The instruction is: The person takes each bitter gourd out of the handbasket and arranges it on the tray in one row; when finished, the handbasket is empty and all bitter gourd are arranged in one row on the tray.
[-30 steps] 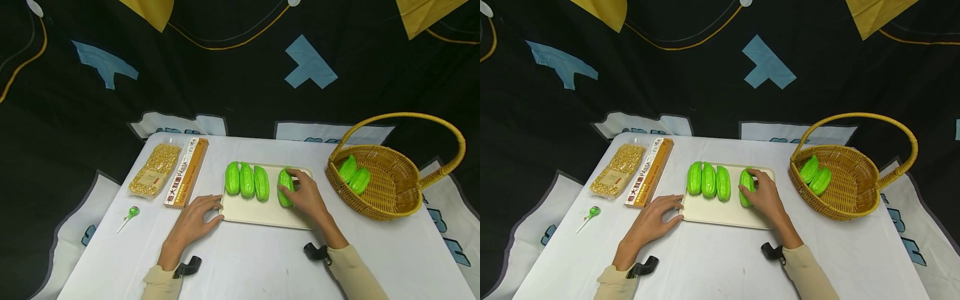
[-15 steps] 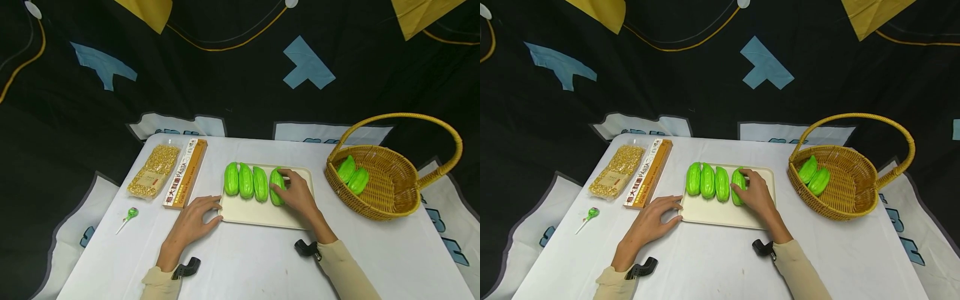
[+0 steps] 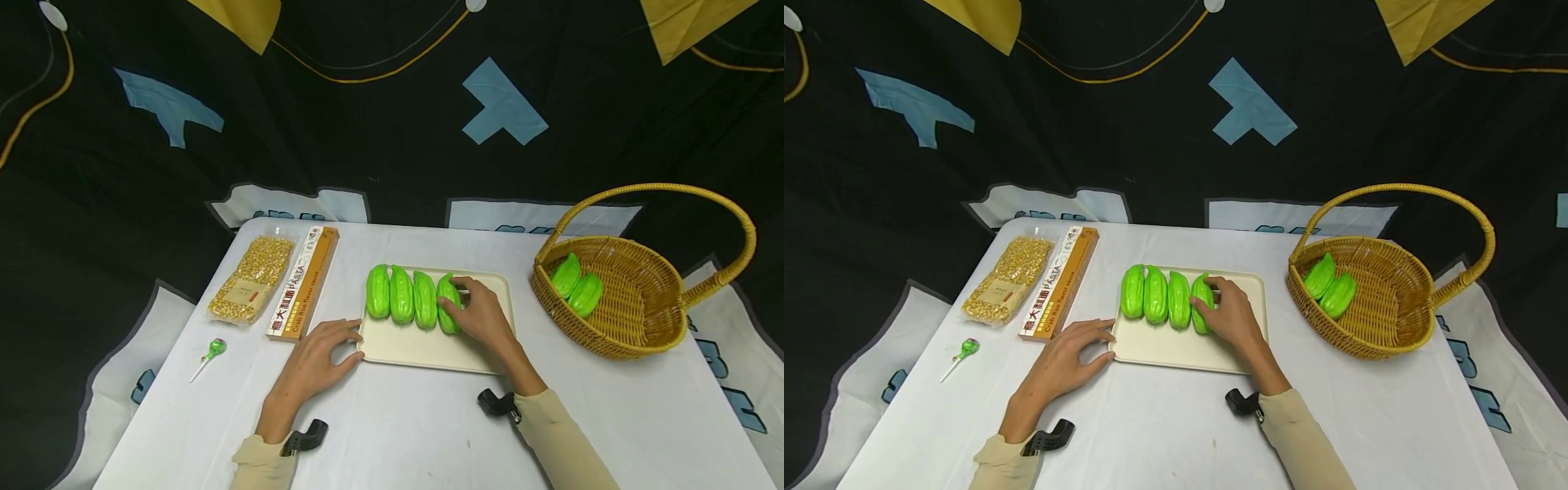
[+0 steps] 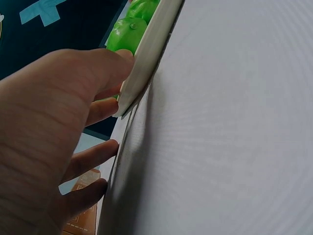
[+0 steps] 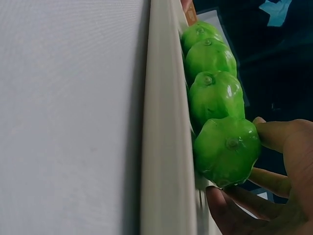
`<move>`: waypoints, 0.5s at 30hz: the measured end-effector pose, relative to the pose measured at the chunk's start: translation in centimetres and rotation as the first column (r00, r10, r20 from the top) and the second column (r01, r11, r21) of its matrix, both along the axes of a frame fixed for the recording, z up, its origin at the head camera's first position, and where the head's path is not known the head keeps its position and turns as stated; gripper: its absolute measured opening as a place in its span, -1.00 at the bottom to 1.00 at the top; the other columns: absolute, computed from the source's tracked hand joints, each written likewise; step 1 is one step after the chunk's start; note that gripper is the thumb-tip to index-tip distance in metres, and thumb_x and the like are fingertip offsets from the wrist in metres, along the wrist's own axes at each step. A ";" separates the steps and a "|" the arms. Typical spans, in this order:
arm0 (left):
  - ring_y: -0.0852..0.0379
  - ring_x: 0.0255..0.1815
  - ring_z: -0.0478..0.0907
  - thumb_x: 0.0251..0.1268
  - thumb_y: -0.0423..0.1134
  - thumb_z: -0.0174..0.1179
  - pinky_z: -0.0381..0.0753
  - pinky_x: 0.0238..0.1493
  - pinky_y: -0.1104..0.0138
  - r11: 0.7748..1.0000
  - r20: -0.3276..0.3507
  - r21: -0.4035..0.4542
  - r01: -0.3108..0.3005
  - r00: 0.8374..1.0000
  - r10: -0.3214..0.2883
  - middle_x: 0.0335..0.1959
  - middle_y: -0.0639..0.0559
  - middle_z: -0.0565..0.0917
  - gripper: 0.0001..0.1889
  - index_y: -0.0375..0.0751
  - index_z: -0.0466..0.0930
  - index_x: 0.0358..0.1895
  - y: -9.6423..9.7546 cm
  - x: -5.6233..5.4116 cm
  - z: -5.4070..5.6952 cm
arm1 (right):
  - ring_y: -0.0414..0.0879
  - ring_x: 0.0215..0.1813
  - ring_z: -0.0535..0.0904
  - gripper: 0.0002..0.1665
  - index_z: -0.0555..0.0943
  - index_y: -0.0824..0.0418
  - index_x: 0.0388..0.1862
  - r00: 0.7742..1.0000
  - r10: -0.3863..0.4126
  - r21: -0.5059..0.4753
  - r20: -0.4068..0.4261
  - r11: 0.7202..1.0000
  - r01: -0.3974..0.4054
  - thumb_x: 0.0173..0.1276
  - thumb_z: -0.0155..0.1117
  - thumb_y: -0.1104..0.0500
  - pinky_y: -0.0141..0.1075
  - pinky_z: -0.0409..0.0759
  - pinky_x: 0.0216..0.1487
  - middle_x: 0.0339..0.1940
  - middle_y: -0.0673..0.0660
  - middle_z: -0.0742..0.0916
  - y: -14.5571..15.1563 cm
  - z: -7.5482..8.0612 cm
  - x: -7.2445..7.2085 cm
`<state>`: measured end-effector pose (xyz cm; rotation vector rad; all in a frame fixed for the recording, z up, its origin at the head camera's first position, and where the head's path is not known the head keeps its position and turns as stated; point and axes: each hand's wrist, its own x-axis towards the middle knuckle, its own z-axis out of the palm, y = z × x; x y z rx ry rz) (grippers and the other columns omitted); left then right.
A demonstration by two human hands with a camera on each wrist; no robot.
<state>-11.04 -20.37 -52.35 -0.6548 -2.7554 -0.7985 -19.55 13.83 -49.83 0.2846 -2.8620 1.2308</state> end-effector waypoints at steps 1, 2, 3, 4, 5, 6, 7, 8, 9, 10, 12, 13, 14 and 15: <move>-0.02 0.40 0.61 0.32 -0.07 0.55 0.60 0.46 0.03 1.000 0.001 0.000 0.000 1.000 0.000 0.37 0.09 0.71 -0.73 0.04 0.80 0.03 0.0 0.0 0.0 | 0.22 0.19 0.75 -0.31 0.58 0.26 0.45 1.000 -0.002 0.005 0.001 1.000 0.002 0.49 0.49 -0.04 0.11 0.77 0.14 0.33 0.32 0.72 0.0 0.0 0.0; -0.02 0.40 0.61 0.32 -0.07 0.55 0.60 0.46 0.03 1.000 0.002 -0.001 -0.001 1.000 0.001 0.37 0.10 0.71 -0.73 0.04 0.80 0.03 0.0 0.0 0.0 | 0.21 0.19 0.74 -0.31 0.58 0.25 0.45 1.000 -0.003 0.008 0.001 1.000 0.003 0.49 0.49 -0.05 0.11 0.77 0.14 0.33 0.31 0.72 0.1 0.0 0.0; -0.02 0.40 0.61 0.32 -0.07 0.55 0.60 0.46 0.03 1.000 0.003 -0.001 -0.001 1.000 0.001 0.37 0.10 0.71 -0.73 0.04 0.80 0.03 0.0 0.0 0.0 | 0.21 0.19 0.74 -0.31 0.58 0.25 0.45 1.000 -0.004 0.012 0.001 1.000 0.004 0.49 0.49 -0.06 0.11 0.77 0.15 0.33 0.31 0.72 0.1 0.1 0.0; -0.02 0.40 0.61 0.32 -0.07 0.55 0.60 0.46 0.03 1.000 0.003 -0.001 -0.002 1.000 0.002 0.37 0.10 0.70 -0.73 0.04 0.80 0.03 0.0 0.0 0.0 | 0.20 0.19 0.74 -0.31 0.58 0.24 0.45 1.000 -0.008 0.016 0.001 1.000 0.008 0.48 0.49 -0.07 0.11 0.76 0.15 0.33 0.30 0.72 0.2 0.1 0.0; -0.02 0.40 0.61 0.32 -0.06 0.55 0.59 0.46 0.02 1.000 0.004 -0.001 -0.001 1.000 0.001 0.37 0.10 0.70 -0.73 0.04 0.80 0.03 0.0 0.0 0.0 | 0.20 0.20 0.74 -0.31 0.59 0.24 0.44 1.000 -0.010 0.018 0.001 1.000 0.010 0.48 0.49 -0.07 0.12 0.76 0.17 0.33 0.30 0.72 0.2 0.2 0.0; -0.02 0.40 0.61 0.32 -0.06 0.55 0.59 0.47 0.02 1.000 0.005 -0.001 -0.001 1.000 0.001 0.37 0.10 0.70 -0.73 0.04 0.80 0.03 0.0 0.0 0.0 | 0.21 0.21 0.74 -0.30 0.59 0.24 0.44 1.000 -0.012 0.019 0.001 1.000 0.012 0.48 0.49 -0.08 0.12 0.76 0.18 0.34 0.30 0.72 0.3 0.4 0.1; -0.03 0.40 0.61 0.32 -0.06 0.55 0.59 0.47 0.02 1.000 0.004 0.000 0.000 1.000 0.000 0.37 0.10 0.70 -0.73 0.04 0.80 0.03 0.0 0.0 0.0 | 0.21 0.22 0.74 -0.30 0.59 0.24 0.45 1.000 -0.014 0.019 -0.003 1.000 0.014 0.48 0.49 -0.08 0.13 0.76 0.19 0.34 0.30 0.72 0.4 0.5 0.1; -0.03 0.41 0.61 0.32 -0.06 0.55 0.59 0.47 0.01 1.000 0.004 0.001 0.000 1.000 0.000 0.37 0.09 0.70 -0.73 0.04 0.80 0.03 0.0 0.0 0.1 | 0.22 0.22 0.74 -0.30 0.58 0.25 0.45 1.000 -0.015 0.018 -0.008 1.000 0.016 0.48 0.49 -0.08 0.14 0.75 0.19 0.34 0.31 0.72 0.5 0.6 0.2; -0.03 0.41 0.60 0.32 -0.06 0.55 0.59 0.47 0.01 1.000 0.004 0.003 0.001 1.000 -0.001 0.37 0.09 0.70 -0.72 0.03 0.80 0.03 0.0 0.0 0.1 | 0.23 0.23 0.74 -0.30 0.58 0.25 0.45 1.000 -0.017 0.017 -0.013 1.000 0.018 0.48 0.49 -0.08 0.15 0.75 0.20 0.34 0.32 0.72 0.6 0.8 0.3; -0.04 0.41 0.60 0.32 -0.06 0.55 0.59 0.47 0.00 1.000 0.003 0.005 0.001 1.000 -0.001 0.37 0.09 0.70 -0.72 0.03 0.80 0.03 0.0 0.0 0.1 | 0.24 0.23 0.74 -0.30 0.58 0.25 0.45 1.000 -0.019 0.013 -0.018 1.000 0.019 0.48 0.49 -0.08 0.16 0.76 0.19 0.34 0.32 0.72 0.8 1.0 0.3; -0.04 0.41 0.60 0.31 -0.06 0.55 0.59 0.47 0.00 1.000 0.003 0.008 0.001 1.000 -0.001 0.38 0.09 0.70 -0.72 0.03 0.80 0.03 0.0 0.0 0.0 | 0.26 0.22 0.74 -0.31 0.58 0.25 0.45 0.999 -0.022 0.004 -0.028 1.000 0.022 0.49 0.48 -0.06 0.18 0.76 0.18 0.34 0.33 0.71 1.2 1.3 0.4; -0.03 0.41 0.60 0.32 -0.05 0.55 0.59 0.47 0.00 1.000 0.003 0.008 0.000 1.000 0.000 0.38 0.10 0.70 -0.72 0.03 0.80 0.03 0.0 0.0 0.0 | 0.27 0.22 0.75 -0.32 0.58 0.24 0.45 0.999 -0.026 -0.002 -0.032 1.000 0.026 0.50 0.48 -0.05 0.18 0.77 0.17 0.33 0.33 0.71 1.4 1.4 0.5; -0.03 0.41 0.60 0.32 -0.05 0.55 0.59 0.47 0.01 1.000 0.004 0.007 -0.001 1.000 0.001 0.38 0.10 0.70 -0.72 0.04 0.80 0.03 0.0 0.0 0.0 | 0.27 0.21 0.75 -0.33 0.58 0.24 0.45 0.999 -0.030 -0.003 -0.038 1.000 0.030 0.51 0.47 -0.05 0.18 0.78 0.15 0.33 0.34 0.71 1.7 1.6 0.5; -0.03 0.41 0.60 0.32 -0.05 0.55 0.59 0.47 0.01 1.000 0.004 0.005 -0.002 1.000 0.002 0.38 0.11 0.70 -0.72 0.04 0.80 0.03 0.0 0.0 0.0 | 0.27 0.21 0.75 -0.35 0.58 0.24 0.45 0.999 -0.032 -0.006 -0.044 0.999 0.031 0.52 0.45 -0.03 0.17 0.79 0.14 0.33 0.34 0.70 1.9 1.7 0.6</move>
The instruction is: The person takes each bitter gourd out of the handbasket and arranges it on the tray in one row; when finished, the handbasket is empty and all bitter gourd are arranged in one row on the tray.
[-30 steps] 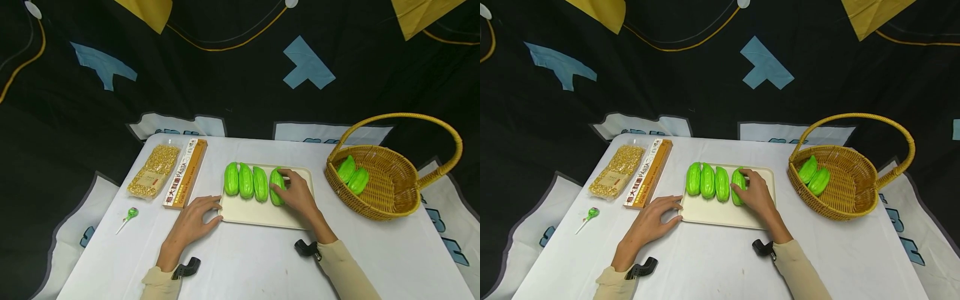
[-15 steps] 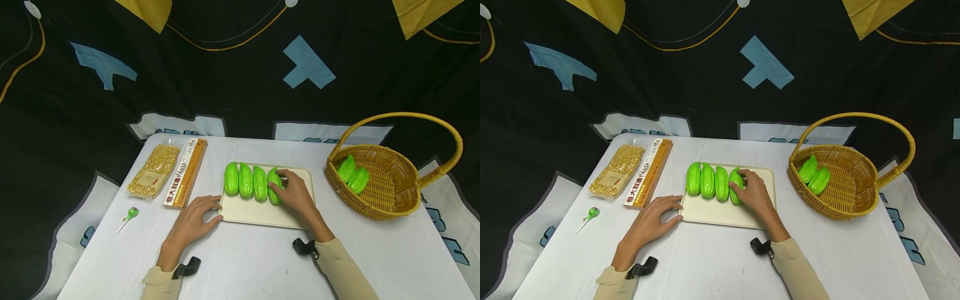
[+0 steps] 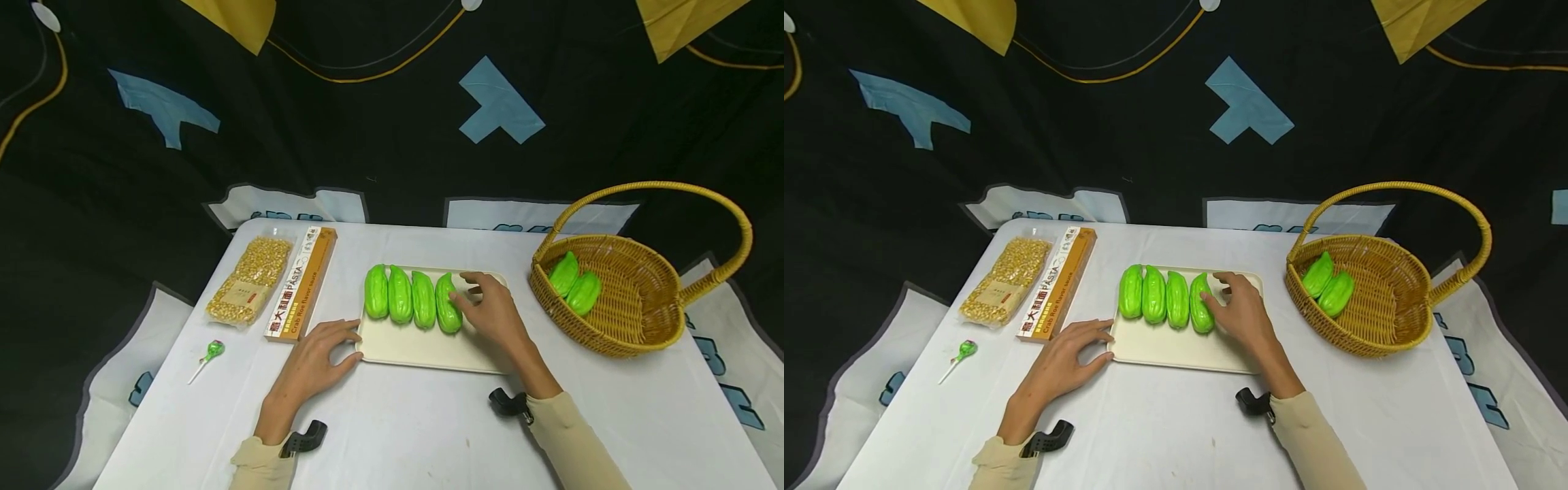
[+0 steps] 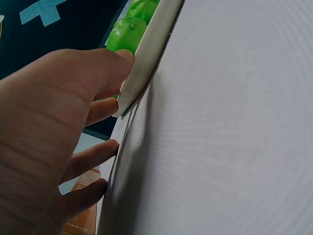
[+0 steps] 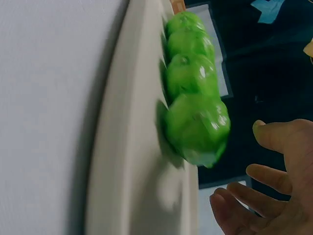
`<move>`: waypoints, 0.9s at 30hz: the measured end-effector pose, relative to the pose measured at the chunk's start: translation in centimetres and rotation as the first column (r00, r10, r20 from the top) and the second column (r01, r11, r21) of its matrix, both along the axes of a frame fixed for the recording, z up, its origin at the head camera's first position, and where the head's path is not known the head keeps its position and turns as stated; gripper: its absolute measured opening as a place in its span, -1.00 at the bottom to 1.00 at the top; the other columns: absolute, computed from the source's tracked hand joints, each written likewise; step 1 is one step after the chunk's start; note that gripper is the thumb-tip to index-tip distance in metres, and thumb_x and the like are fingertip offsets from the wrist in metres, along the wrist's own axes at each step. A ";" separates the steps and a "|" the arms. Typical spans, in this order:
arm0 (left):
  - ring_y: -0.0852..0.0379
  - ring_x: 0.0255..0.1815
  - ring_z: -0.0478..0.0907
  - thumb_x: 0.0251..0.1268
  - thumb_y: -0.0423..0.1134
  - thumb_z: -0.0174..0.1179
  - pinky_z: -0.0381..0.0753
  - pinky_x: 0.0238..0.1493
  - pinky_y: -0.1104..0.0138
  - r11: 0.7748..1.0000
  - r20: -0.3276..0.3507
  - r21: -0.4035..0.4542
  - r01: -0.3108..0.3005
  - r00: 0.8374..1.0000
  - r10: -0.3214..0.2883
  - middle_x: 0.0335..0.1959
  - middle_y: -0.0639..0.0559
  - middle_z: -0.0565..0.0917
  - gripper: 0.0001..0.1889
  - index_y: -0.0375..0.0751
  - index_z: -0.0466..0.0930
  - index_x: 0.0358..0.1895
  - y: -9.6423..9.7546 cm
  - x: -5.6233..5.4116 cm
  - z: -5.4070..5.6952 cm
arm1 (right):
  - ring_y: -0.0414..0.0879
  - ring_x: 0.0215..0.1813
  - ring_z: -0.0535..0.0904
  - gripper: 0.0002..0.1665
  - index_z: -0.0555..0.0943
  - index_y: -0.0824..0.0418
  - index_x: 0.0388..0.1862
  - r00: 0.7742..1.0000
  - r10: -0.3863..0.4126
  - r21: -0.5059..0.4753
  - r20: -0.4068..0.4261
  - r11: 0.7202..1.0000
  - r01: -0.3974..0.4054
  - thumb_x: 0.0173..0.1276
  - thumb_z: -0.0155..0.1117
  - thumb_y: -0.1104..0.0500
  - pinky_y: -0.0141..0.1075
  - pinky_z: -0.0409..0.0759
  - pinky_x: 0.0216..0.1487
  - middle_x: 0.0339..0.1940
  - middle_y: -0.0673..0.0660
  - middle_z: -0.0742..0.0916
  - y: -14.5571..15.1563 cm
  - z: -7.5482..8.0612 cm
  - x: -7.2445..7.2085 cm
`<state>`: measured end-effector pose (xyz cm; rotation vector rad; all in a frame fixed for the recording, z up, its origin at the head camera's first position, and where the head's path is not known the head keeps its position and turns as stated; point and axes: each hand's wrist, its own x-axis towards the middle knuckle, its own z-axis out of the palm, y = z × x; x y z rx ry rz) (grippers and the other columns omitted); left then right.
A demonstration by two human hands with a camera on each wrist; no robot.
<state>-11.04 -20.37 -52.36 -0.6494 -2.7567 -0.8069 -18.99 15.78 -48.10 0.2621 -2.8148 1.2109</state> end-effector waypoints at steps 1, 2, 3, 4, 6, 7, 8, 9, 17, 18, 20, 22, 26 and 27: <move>-0.03 0.41 0.60 0.32 -0.04 0.55 0.59 0.47 0.01 1.000 0.000 -0.001 -0.002 1.000 0.002 0.38 0.11 0.70 -0.72 0.05 0.80 0.03 0.0 0.0 0.0 | 0.28 0.20 0.75 -0.36 0.57 0.25 0.45 1.000 0.001 -0.006 -0.007 1.000 -0.001 0.53 0.44 -0.01 0.17 0.79 0.13 0.34 0.34 0.70 0.3 0.2 0.1; -0.02 0.41 0.60 0.32 -0.04 0.55 0.59 0.47 0.01 1.000 0.000 -0.003 -0.003 1.000 0.003 0.38 0.12 0.70 -0.72 0.05 0.80 0.02 0.0 0.0 0.0 | 0.28 0.20 0.75 -0.38 0.57 0.25 0.45 1.000 -0.001 -0.008 -0.017 1.000 0.001 0.54 0.44 0.00 0.16 0.80 0.12 0.33 0.35 0.69 0.6 0.4 0.1; -0.02 0.41 0.60 0.33 -0.03 0.54 0.59 0.47 0.01 1.000 0.001 -0.003 -0.004 1.000 0.004 0.38 0.12 0.70 -0.73 0.05 0.80 0.02 0.0 0.0 0.0 | 0.28 0.19 0.75 -0.39 0.58 0.25 0.44 1.000 -0.003 -0.013 -0.027 1.000 0.003 0.54 0.44 0.01 0.15 0.81 0.11 0.33 0.35 0.69 0.9 0.6 0.2; -0.02 0.41 0.60 0.33 -0.03 0.54 0.59 0.46 0.01 1.000 0.002 -0.004 -0.005 1.000 0.005 0.38 0.12 0.70 -0.73 0.05 0.80 0.02 0.0 0.0 0.0 | 0.28 0.19 0.75 -0.40 0.58 0.26 0.44 0.999 -0.005 -0.015 -0.038 1.000 0.005 0.54 0.44 0.03 0.14 0.82 0.10 0.32 0.35 0.69 1.2 0.8 0.3; -0.02 0.41 0.60 0.33 -0.03 0.54 0.59 0.46 0.01 1.000 0.001 -0.007 -0.005 1.000 0.005 0.38 0.12 0.70 -0.73 0.05 0.80 0.02 0.0 0.0 0.0 | 0.29 0.18 0.75 -0.41 0.58 0.29 0.43 0.998 -0.009 -0.024 -0.059 1.000 0.008 0.55 0.44 0.06 0.12 0.83 0.09 0.32 0.36 0.69 1.8 1.2 0.4; -0.02 0.41 0.60 0.33 -0.03 0.54 0.59 0.47 0.01 1.000 0.001 -0.008 -0.005 1.000 0.005 0.38 0.11 0.70 -0.73 0.05 0.80 0.02 0.0 0.0 0.0 | 0.29 0.17 0.75 -0.41 0.58 0.30 0.43 0.998 -0.012 -0.027 -0.066 1.000 0.010 0.54 0.44 0.07 0.12 0.83 0.08 0.32 0.37 0.69 2.2 1.4 0.4; -0.02 0.41 0.60 0.33 -0.03 0.54 0.59 0.47 0.01 1.000 0.000 -0.008 -0.005 1.000 0.005 0.38 0.11 0.70 -0.72 0.05 0.80 0.02 0.0 0.0 0.1 | 0.29 0.17 0.76 -0.42 0.58 0.30 0.42 0.997 -0.017 -0.027 -0.074 1.000 0.015 0.54 0.44 0.08 0.12 0.83 0.08 0.32 0.37 0.69 2.5 1.7 0.5; -0.02 0.41 0.60 0.33 -0.03 0.54 0.59 0.47 0.01 1.000 0.000 -0.009 -0.005 1.000 0.005 0.38 0.11 0.70 -0.72 0.04 0.80 0.03 0.0 0.0 0.1 | 0.30 0.17 0.75 -0.42 0.58 0.31 0.42 0.997 -0.021 -0.029 -0.078 0.999 0.019 0.54 0.44 0.08 0.12 0.83 0.09 0.32 0.38 0.69 2.8 1.9 0.5; -0.03 0.40 0.60 0.30 -0.03 0.56 0.60 0.46 0.00 1.000 -0.008 -0.016 0.003 1.000 -0.003 0.38 0.10 0.70 -0.71 0.04 0.80 0.02 0.0 0.0 0.0 | 0.33 0.15 0.75 -0.43 0.58 0.35 0.40 0.988 -0.077 -0.005 -0.131 0.997 0.077 0.56 0.42 0.08 0.19 0.82 0.08 0.32 0.38 0.70 5.7 3.2 1.0; -0.03 0.40 0.60 0.30 -0.03 0.56 0.60 0.46 0.00 1.000 -0.010 -0.017 0.006 1.000 -0.006 0.38 0.10 0.70 -0.71 0.04 0.80 0.02 0.0 0.0 0.0 | 0.33 0.14 0.75 -0.43 0.59 0.36 0.40 0.986 -0.087 0.000 -0.141 0.996 0.088 0.56 0.42 0.08 0.19 0.82 0.07 0.31 0.38 0.71 6.1 3.3 1.1; -0.03 0.40 0.60 0.29 -0.01 0.57 0.60 0.46 0.00 1.000 -0.014 -0.020 0.010 1.000 -0.010 0.38 0.10 0.70 -0.69 0.04 0.79 0.03 0.0 0.0 -0.1 | 0.33 0.11 0.76 -0.44 0.59 0.36 0.39 0.982 -0.106 0.007 -0.158 0.994 0.109 0.56 0.41 0.09 0.20 0.82 0.05 0.26 0.39 0.73 6.8 3.5 1.3; -0.04 0.40 0.61 0.28 0.00 0.57 0.60 0.46 0.00 1.000 -0.018 -0.021 0.015 1.000 -0.016 0.38 0.08 0.70 -0.67 0.03 0.79 0.03 0.0 0.0 -0.2 | 0.35 0.09 0.77 -0.45 0.60 0.36 0.39 0.977 -0.119 0.007 -0.175 0.992 0.122 0.56 0.42 0.09 0.22 0.81 0.03 0.21 0.41 0.75 7.6 3.7 1.5; -0.05 0.39 0.61 0.28 0.01 0.58 0.59 0.47 0.01 1.000 -0.029 -0.023 0.020 0.999 -0.021 0.37 0.05 0.70 -0.66 0.01 0.79 0.04 0.1 -0.1 -0.1 | 0.35 0.07 0.78 -0.46 0.61 0.37 0.37 0.970 -0.130 -0.004 -0.205 0.991 0.132 0.55 0.43 0.13 0.24 0.82 0.00 0.13 0.43 0.77 9.0 4.2 1.8; -0.05 0.39 0.61 0.28 0.01 0.57 0.59 0.47 0.01 0.999 -0.030 -0.025 0.020 0.999 -0.021 0.36 0.05 0.70 -0.66 0.00 0.79 0.04 0.1 -0.1 0.0 | 0.35 0.06 0.78 -0.46 0.61 0.38 0.37 0.969 -0.131 -0.005 -0.211 0.991 0.133 0.55 0.43 0.13 0.25 0.82 0.00 0.13 0.43 0.77 9.4 4.3 1.9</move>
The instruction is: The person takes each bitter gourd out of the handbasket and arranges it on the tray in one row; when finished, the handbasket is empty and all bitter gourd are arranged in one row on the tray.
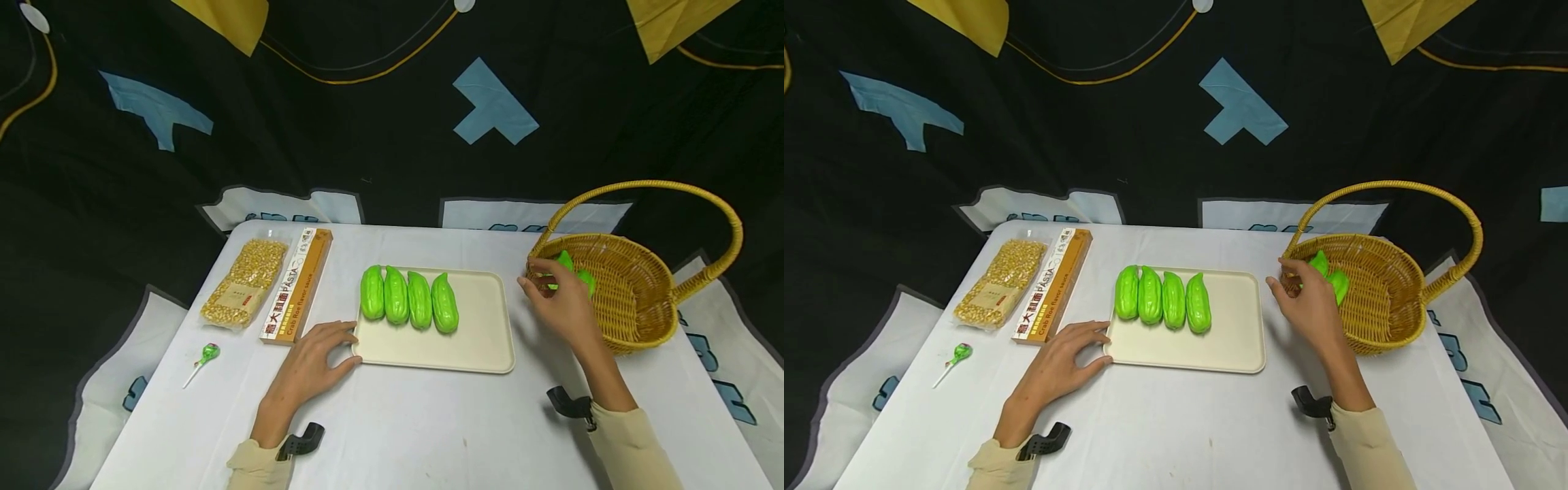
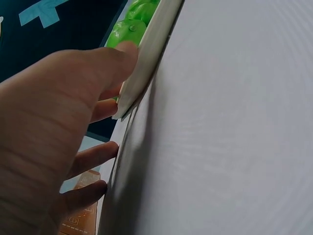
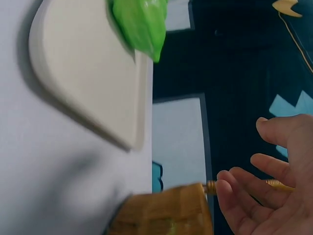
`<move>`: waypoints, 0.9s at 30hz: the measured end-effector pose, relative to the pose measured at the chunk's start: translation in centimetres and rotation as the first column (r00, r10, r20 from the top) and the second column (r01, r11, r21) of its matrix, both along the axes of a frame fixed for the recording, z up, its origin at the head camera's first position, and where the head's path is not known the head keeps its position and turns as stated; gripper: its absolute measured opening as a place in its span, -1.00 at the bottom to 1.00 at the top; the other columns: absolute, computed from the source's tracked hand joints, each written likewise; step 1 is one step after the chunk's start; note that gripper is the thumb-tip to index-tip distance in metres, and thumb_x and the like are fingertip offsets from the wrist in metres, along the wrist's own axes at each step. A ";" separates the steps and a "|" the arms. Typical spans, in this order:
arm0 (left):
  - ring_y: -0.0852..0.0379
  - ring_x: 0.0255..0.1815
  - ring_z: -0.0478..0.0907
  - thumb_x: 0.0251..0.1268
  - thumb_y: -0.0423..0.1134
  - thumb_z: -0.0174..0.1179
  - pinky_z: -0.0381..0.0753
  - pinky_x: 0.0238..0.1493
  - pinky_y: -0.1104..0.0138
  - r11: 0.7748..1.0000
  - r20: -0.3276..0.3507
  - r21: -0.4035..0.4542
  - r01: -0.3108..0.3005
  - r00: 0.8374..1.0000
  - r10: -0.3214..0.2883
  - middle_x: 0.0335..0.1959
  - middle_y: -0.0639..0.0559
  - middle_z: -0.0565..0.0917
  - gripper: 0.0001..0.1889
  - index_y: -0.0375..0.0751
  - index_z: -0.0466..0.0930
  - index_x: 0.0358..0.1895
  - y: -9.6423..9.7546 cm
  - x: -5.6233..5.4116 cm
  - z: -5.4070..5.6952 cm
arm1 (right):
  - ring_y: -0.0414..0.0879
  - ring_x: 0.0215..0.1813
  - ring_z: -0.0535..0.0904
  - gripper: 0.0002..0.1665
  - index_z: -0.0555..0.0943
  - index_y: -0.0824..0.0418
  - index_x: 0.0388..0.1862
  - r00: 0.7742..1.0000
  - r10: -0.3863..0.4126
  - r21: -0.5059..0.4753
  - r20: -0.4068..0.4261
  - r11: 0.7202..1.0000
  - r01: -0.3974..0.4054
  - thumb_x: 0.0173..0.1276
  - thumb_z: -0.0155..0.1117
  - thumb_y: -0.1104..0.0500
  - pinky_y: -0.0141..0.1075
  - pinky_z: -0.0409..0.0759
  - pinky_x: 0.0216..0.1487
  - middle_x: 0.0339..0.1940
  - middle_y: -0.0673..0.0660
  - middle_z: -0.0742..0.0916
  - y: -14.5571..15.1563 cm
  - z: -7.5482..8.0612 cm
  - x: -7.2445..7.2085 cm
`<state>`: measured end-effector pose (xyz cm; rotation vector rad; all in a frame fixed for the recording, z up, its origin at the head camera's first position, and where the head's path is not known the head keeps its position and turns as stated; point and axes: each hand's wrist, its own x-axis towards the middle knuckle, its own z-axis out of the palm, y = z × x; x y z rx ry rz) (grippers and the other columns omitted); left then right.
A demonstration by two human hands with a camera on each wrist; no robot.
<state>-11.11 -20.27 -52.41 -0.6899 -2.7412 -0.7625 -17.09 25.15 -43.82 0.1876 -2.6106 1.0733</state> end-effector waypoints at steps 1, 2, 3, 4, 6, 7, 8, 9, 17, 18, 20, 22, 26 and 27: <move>-0.05 0.39 0.61 0.28 0.01 0.57 0.59 0.47 0.01 1.000 -0.002 -0.001 0.000 1.000 0.000 0.36 0.04 0.70 -0.66 0.00 0.79 0.04 0.0 0.0 0.0 | 0.35 0.06 0.78 -0.47 0.61 0.38 0.37 1.000 -0.002 0.002 -0.005 1.000 0.002 0.55 0.43 0.14 0.25 0.81 -0.01 0.12 0.43 0.77 0.3 0.1 0.1; -0.05 0.39 0.61 0.28 0.01 0.57 0.59 0.47 0.01 1.000 -0.004 -0.002 0.000 1.000 0.000 0.36 0.04 0.70 -0.66 0.00 0.79 0.03 0.0 0.0 0.0 | 0.35 0.06 0.78 -0.46 0.60 0.39 0.37 1.000 -0.008 0.005 -0.006 1.000 0.008 0.55 0.43 0.14 0.26 0.81 -0.01 0.13 0.44 0.77 0.7 0.2 0.2; -0.06 0.39 0.61 0.28 0.01 0.57 0.59 0.47 0.01 1.000 -0.005 -0.003 0.001 1.000 -0.001 0.36 0.03 0.70 -0.66 0.00 0.79 0.03 0.0 0.0 0.0 | 0.36 0.07 0.77 -0.46 0.60 0.39 0.38 1.000 -0.014 0.007 -0.004 1.000 0.014 0.55 0.42 0.14 0.27 0.80 -0.01 0.14 0.45 0.77 1.0 0.3 0.3; -0.06 0.39 0.61 0.28 0.01 0.57 0.59 0.47 0.01 1.000 -0.006 -0.004 0.002 1.000 -0.002 0.36 0.03 0.70 -0.66 0.00 0.79 0.03 0.0 -0.1 0.0 | 0.37 0.08 0.77 -0.45 0.59 0.38 0.39 1.000 -0.023 0.010 0.002 1.000 0.023 0.56 0.40 0.13 0.28 0.80 0.00 0.15 0.45 0.76 1.3 0.3 0.4; -0.06 0.38 0.61 0.28 0.01 0.57 0.59 0.46 0.00 1.000 -0.008 -0.006 0.003 1.000 -0.003 0.36 0.02 0.70 -0.66 -0.01 0.79 0.03 0.0 -0.1 0.0 | 0.39 0.11 0.75 -0.44 0.57 0.37 0.42 0.999 -0.037 0.014 0.018 0.999 0.037 0.59 0.38 0.10 0.30 0.78 0.03 0.17 0.46 0.75 2.0 0.5 0.6; -0.06 0.38 0.61 0.27 0.00 0.57 0.60 0.46 0.00 1.000 -0.009 -0.007 0.003 1.000 -0.003 0.36 0.02 0.70 -0.66 0.00 0.79 0.03 0.0 -0.1 0.0 | 0.40 0.13 0.74 -0.43 0.56 0.36 0.43 0.999 -0.045 0.014 0.026 0.999 0.045 0.59 0.37 0.09 0.31 0.77 0.04 0.19 0.47 0.74 2.3 0.5 0.7; -0.06 0.38 0.62 0.27 0.00 0.57 0.60 0.46 0.00 1.000 -0.009 -0.007 0.003 1.000 -0.003 0.36 0.02 0.70 -0.66 -0.01 0.79 0.03 0.0 -0.1 0.0 | 0.42 0.14 0.73 -0.42 0.56 0.36 0.44 0.998 -0.051 0.018 0.033 0.999 0.051 0.60 0.36 0.08 0.32 0.77 0.05 0.20 0.48 0.73 2.6 0.5 0.7; -0.06 0.38 0.62 0.27 0.01 0.57 0.60 0.46 0.00 1.000 -0.009 -0.008 0.002 1.000 -0.002 0.36 0.02 0.70 -0.66 0.00 0.78 0.03 0.0 -0.1 0.0 | 0.42 0.14 0.73 -0.42 0.56 0.37 0.44 0.998 -0.058 0.020 0.037 0.998 0.058 0.60 0.35 0.08 0.31 0.77 0.04 0.20 0.47 0.73 2.9 0.5 0.7; -0.06 0.37 0.62 0.27 0.01 0.57 0.60 0.46 0.01 1.000 -0.016 -0.009 0.001 1.000 -0.002 0.36 0.02 0.71 -0.66 0.00 0.78 0.02 0.0 -0.2 0.0 | 0.35 0.13 0.74 -0.40 0.55 0.38 0.44 0.994 -0.093 0.051 0.064 0.995 0.090 0.59 0.37 0.07 -0.62 0.63 -0.16 0.29 0.43 0.70 5.2 0.4 0.7; -0.06 0.37 0.62 0.27 0.01 0.57 0.60 0.46 0.01 1.000 -0.017 -0.009 0.001 1.000 -0.002 0.35 0.02 0.71 -0.66 0.00 0.78 0.02 0.0 -0.2 0.0 | 0.36 0.14 0.73 -0.39 0.55 0.38 0.45 0.993 -0.099 0.056 0.071 0.994 0.095 0.59 0.37 0.07 -0.59 0.67 -0.15 0.30 0.44 0.70 5.5 0.4 0.7; -0.07 0.38 0.61 0.26 0.01 0.58 0.60 0.46 0.01 1.000 -0.019 -0.008 0.002 1.000 -0.002 0.35 0.02 0.71 -0.66 0.01 0.79 0.03 0.0 -0.2 0.0 | 0.38 0.16 0.72 -0.38 0.54 0.36 0.47 0.989 -0.114 0.067 0.095 0.992 0.108 0.59 0.36 0.05 -0.42 0.77 -0.11 0.32 0.44 0.68 6.1 0.3 0.8; -0.06 0.38 0.61 0.26 0.01 0.58 0.60 0.46 0.01 1.000 -0.020 -0.008 0.001 1.000 -0.001 0.35 0.02 0.71 -0.66 0.01 0.79 0.03 0.0 -0.2 0.0 | 0.39 0.17 0.71 -0.36 0.52 0.35 0.50 0.984 -0.131 0.087 0.117 0.989 0.121 0.60 0.35 0.04 -0.06 0.85 -0.03 0.35 0.44 0.66 6.6 0.2 0.8; -0.05 0.37 0.62 0.27 0.02 0.57 0.61 0.45 0.01 1.000 -0.018 -0.008 0.000 1.000 0.000 0.35 0.03 0.71 -0.66 0.02 0.79 0.02 0.0 -0.2 -0.1 | 0.45 0.21 0.65 -0.33 0.48 0.36 0.53 0.975 -0.163 0.135 0.152 0.980 0.143 0.61 0.33 0.02 0.34 0.74 0.07 0.38 0.49 0.62 7.6 -0.3 0.7; -0.05 0.37 0.62 0.27 0.02 0.57 0.61 0.45 0.02 1.000 -0.016 -0.007 0.001 1.000 -0.001 0.35 0.03 0.71 -0.66 0.02 0.79 0.02 0.0 -0.2 -0.1 | 0.47 0.22 0.64 -0.32 0.47 0.37 0.53 0.973 -0.170 0.145 0.159 0.978 0.147 0.61 0.33 0.02 0.37 0.72 0.09 0.39 0.51 0.60 7.9 -0.4 0.7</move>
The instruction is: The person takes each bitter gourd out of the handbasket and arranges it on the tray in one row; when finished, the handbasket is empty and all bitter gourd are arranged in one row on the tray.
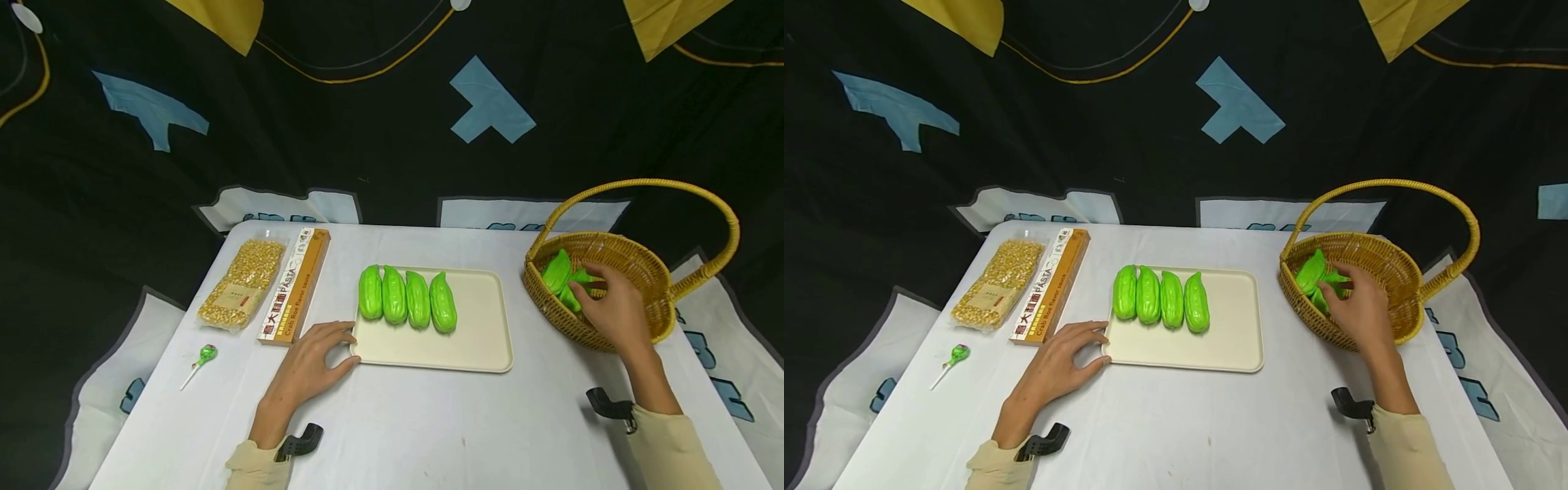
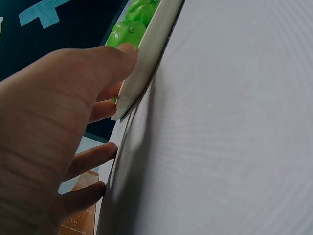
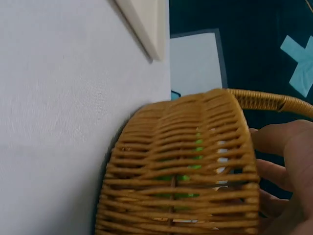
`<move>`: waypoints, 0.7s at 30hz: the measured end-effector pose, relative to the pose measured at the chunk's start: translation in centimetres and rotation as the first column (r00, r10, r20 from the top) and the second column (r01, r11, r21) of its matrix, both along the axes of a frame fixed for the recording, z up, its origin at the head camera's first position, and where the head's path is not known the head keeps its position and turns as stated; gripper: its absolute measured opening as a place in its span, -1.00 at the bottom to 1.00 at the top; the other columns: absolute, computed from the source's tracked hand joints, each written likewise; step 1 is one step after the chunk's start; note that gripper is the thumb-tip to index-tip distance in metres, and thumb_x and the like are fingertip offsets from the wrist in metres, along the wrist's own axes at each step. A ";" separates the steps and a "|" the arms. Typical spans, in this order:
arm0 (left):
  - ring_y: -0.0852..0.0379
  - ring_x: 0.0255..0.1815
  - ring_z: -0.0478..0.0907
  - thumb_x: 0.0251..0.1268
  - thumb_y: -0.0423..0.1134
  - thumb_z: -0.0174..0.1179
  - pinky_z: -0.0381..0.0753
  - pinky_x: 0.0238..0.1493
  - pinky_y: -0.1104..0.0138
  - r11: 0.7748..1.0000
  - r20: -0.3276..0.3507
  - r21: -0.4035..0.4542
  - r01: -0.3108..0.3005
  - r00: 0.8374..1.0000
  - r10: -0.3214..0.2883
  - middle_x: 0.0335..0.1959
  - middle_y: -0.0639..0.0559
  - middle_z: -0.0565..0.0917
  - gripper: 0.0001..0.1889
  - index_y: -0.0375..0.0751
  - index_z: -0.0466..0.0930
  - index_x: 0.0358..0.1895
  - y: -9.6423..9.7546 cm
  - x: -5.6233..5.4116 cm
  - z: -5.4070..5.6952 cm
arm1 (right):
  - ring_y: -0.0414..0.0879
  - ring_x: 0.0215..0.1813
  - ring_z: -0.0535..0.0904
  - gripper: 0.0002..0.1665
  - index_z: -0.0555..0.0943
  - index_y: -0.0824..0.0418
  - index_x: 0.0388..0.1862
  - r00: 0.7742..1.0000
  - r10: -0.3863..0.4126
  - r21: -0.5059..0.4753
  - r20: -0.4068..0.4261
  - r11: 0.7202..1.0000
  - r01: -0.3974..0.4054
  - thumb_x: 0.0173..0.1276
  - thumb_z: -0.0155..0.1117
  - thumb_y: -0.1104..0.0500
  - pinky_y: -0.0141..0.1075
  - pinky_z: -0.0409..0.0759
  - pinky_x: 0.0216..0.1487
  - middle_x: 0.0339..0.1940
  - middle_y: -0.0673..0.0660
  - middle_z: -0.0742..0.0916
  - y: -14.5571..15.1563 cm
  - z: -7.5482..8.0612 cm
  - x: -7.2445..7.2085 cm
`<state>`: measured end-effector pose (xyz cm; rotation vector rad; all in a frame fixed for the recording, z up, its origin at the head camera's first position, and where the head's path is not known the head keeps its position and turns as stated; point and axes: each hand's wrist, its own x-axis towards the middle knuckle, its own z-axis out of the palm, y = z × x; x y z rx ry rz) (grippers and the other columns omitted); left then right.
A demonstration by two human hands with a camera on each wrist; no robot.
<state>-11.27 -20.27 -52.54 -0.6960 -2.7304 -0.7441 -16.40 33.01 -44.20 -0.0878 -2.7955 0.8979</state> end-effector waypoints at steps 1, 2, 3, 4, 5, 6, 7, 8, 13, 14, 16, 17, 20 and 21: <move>-0.05 0.37 0.62 0.27 0.02 0.57 0.61 0.45 0.02 1.000 0.000 0.001 0.001 1.000 -0.001 0.35 0.03 0.71 -0.66 0.02 0.78 0.02 0.0 0.0 0.0 | 0.49 0.26 0.60 -0.31 0.46 0.38 0.53 1.000 -0.006 0.009 0.011 1.000 0.006 0.61 0.32 0.01 0.40 0.68 0.13 0.39 0.53 0.59 0.2 -0.1 -0.1; -0.05 0.37 0.62 0.27 0.02 0.57 0.61 0.45 0.02 1.000 -0.001 0.001 0.002 1.000 -0.002 0.35 0.03 0.71 -0.66 0.03 0.78 0.02 -0.1 0.0 -0.1 | 0.51 0.29 0.56 -0.29 0.45 0.39 0.54 1.000 -0.013 0.016 0.026 1.000 0.012 0.61 0.32 0.00 0.43 0.64 0.16 0.39 0.55 0.58 0.4 -0.2 -0.2; -0.05 0.37 0.62 0.27 0.02 0.56 0.61 0.45 0.01 1.000 -0.003 0.002 0.003 1.000 -0.003 0.35 0.03 0.71 -0.66 0.02 0.78 0.02 -0.1 0.0 -0.1 | 0.54 0.32 0.53 -0.26 0.43 0.40 0.55 0.999 -0.021 0.024 0.042 1.000 0.020 0.61 0.31 -0.02 0.47 0.59 0.19 0.41 0.56 0.56 0.6 -0.2 -0.3; -0.05 0.37 0.62 0.27 0.02 0.56 0.61 0.45 0.02 1.000 -0.004 0.003 0.005 1.000 -0.005 0.36 0.03 0.71 -0.66 0.02 0.78 0.02 -0.1 0.0 -0.1 | 0.56 0.36 0.48 -0.23 0.40 0.41 0.57 0.998 -0.028 0.030 0.060 0.999 0.027 0.62 0.30 -0.04 0.50 0.54 0.23 0.42 0.58 0.54 0.7 -0.3 -0.4; -0.05 0.37 0.62 0.27 0.02 0.56 0.61 0.45 0.01 1.000 -0.006 0.004 0.007 1.000 -0.007 0.36 0.03 0.71 -0.66 0.02 0.78 0.02 -0.1 0.0 -0.2 | 0.58 0.38 0.45 -0.21 0.38 0.42 0.58 0.997 -0.034 0.033 0.076 0.999 0.032 0.62 0.29 -0.05 0.52 0.51 0.25 0.43 0.60 0.52 0.9 -0.3 -0.6; -0.06 0.37 0.62 0.27 0.02 0.56 0.61 0.45 0.01 1.000 -0.009 0.006 0.009 1.000 -0.009 0.36 0.03 0.71 -0.66 0.02 0.78 0.03 -0.2 0.0 -0.2 | 0.60 0.40 0.42 -0.19 0.35 0.43 0.59 0.995 -0.041 0.035 0.093 0.999 0.038 0.62 0.28 -0.06 0.54 0.48 0.27 0.44 0.61 0.51 1.0 -0.3 -0.7; -0.06 0.37 0.62 0.27 0.02 0.56 0.61 0.45 0.01 1.000 -0.012 0.008 0.010 1.000 -0.010 0.36 0.03 0.71 -0.66 0.02 0.78 0.03 -0.2 0.0 -0.2 | 0.61 0.42 0.40 -0.17 0.32 0.44 0.61 0.993 -0.046 0.038 0.107 0.998 0.042 0.63 0.28 -0.07 0.55 0.45 0.29 0.44 0.62 0.50 1.1 -0.4 -0.8; -0.05 0.37 0.62 0.27 0.02 0.56 0.61 0.45 0.01 1.000 -0.013 0.009 0.011 1.000 -0.011 0.36 0.04 0.71 -0.66 0.02 0.78 0.03 -0.2 0.0 -0.2 | 0.61 0.41 0.39 -0.15 0.30 0.45 0.62 0.991 -0.051 0.041 0.120 0.998 0.046 0.63 0.27 -0.08 0.55 0.45 0.30 0.45 0.63 0.49 1.3 -0.4 -1.0; -0.05 0.37 0.62 0.28 0.02 0.56 0.61 0.44 0.01 1.000 -0.009 0.013 0.010 1.000 -0.009 0.36 0.05 0.71 -0.66 0.02 0.78 0.03 -0.2 0.0 -0.2 | 0.61 0.42 0.37 -0.10 0.25 0.47 0.64 0.982 -0.072 0.050 0.177 0.997 0.064 0.64 0.23 -0.11 0.54 0.46 0.32 0.47 0.64 0.44 1.6 -0.6 -1.5; -0.05 0.37 0.62 0.28 0.02 0.56 0.61 0.44 0.01 1.000 -0.007 0.012 0.009 1.000 -0.009 0.36 0.05 0.71 -0.66 0.02 0.78 0.03 -0.2 0.0 -0.2 | 0.62 0.44 0.35 -0.09 0.23 0.47 0.64 0.978 -0.075 0.053 0.192 0.996 0.066 0.64 0.22 -0.12 0.55 0.44 0.33 0.49 0.64 0.42 1.7 -0.6 -1.6; -0.05 0.37 0.62 0.28 0.02 0.56 0.61 0.44 0.01 1.000 -0.003 0.013 0.008 1.000 -0.008 0.36 0.05 0.71 -0.67 0.02 0.78 0.02 -0.2 0.0 -0.2 | 0.64 0.48 0.29 -0.05 0.20 0.48 0.65 0.972 -0.081 0.059 0.221 0.996 0.069 0.63 0.22 -0.15 0.58 0.38 0.37 0.51 0.65 0.39 1.8 -0.7 -1.8; -0.05 0.37 0.62 0.28 0.02 0.56 0.61 0.44 0.01 1.000 -0.003 0.013 0.008 1.000 -0.008 0.36 0.05 0.71 -0.67 0.02 0.78 0.02 -0.2 0.0 -0.2 | 0.65 0.49 0.27 -0.03 0.19 0.49 0.65 0.969 -0.080 0.061 0.233 0.996 0.067 0.63 0.22 -0.16 0.59 0.35 0.38 0.52 0.66 0.37 1.9 -0.7 -1.9; -0.05 0.37 0.62 0.27 0.01 0.57 0.61 0.45 0.01 1.000 -0.004 0.016 0.009 1.000 -0.009 0.36 0.04 0.71 -0.67 0.01 0.79 0.02 -0.1 0.0 -0.2 | 0.66 0.50 0.24 0.02 0.16 0.53 0.65 0.965 -0.068 0.068 0.252 0.996 0.053 0.62 0.25 -0.18 0.59 0.32 0.41 0.52 0.68 0.35 2.1 -0.9 -2.3; -0.05 0.37 0.62 0.27 0.01 0.57 0.61 0.45 0.02 1.000 -0.004 0.017 0.009 1.000 -0.009 0.36 0.04 0.71 -0.67 0.01 0.79 0.02 -0.1 0.0 -0.2 | 0.67 0.49 0.25 0.03 0.15 0.55 0.64 0.965 -0.061 0.069 0.255 0.997 0.044 0.61 0.26 -0.18 0.58 0.33 0.40 0.52 0.69 0.35 2.2 -1.0 -2.4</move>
